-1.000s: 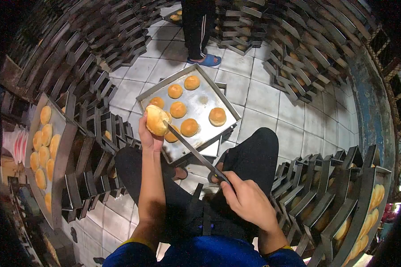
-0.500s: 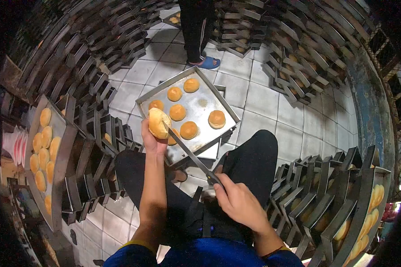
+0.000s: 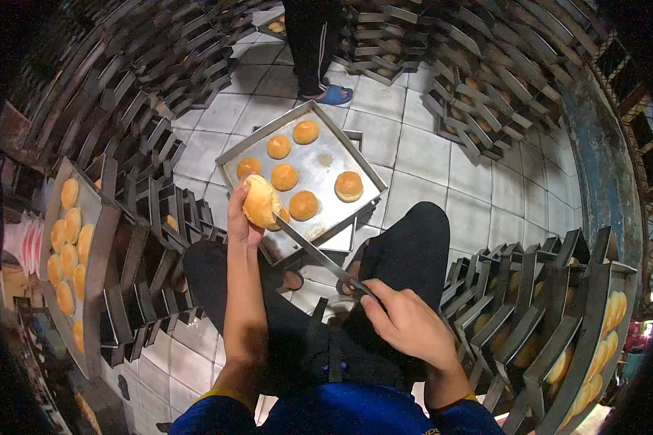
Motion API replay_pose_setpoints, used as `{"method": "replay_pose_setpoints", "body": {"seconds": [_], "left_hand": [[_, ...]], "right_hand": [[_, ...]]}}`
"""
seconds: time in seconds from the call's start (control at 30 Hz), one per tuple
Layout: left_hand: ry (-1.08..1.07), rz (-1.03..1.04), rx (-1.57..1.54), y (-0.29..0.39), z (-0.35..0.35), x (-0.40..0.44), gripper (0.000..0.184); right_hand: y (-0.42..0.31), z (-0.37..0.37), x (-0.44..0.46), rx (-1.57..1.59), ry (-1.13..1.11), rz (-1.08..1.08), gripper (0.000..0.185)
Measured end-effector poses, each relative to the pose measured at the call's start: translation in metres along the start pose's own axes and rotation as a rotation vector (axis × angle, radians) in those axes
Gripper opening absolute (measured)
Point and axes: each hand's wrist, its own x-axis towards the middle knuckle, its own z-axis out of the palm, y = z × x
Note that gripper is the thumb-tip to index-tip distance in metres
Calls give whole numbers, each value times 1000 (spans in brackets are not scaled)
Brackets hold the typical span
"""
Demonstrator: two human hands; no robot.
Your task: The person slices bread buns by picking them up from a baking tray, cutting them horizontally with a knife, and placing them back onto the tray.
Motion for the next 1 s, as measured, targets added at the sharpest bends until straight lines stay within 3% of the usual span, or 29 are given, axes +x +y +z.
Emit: {"method": "replay_pose_setpoints", "body": {"seconds": [0.23,0.3,0.57,0.73,1.0], "left_hand": [[272,-3,-245,-13,9,3,35],[269,7,-280,-13,2,6,36],[278,-40,-478,-40,27,0,39],[214,-45,-452,-47,34,-4,38],[299,40,-429,-50,42,-6,37]], "right_hand": [[10,17,13,24,24,-57,27],[-1,15,10,110,-7,2,24],[28,65,43,196,151,-99,30],[41,75,52,296,183,-132,34],[34,81,50,251,200,-146,37]]}}
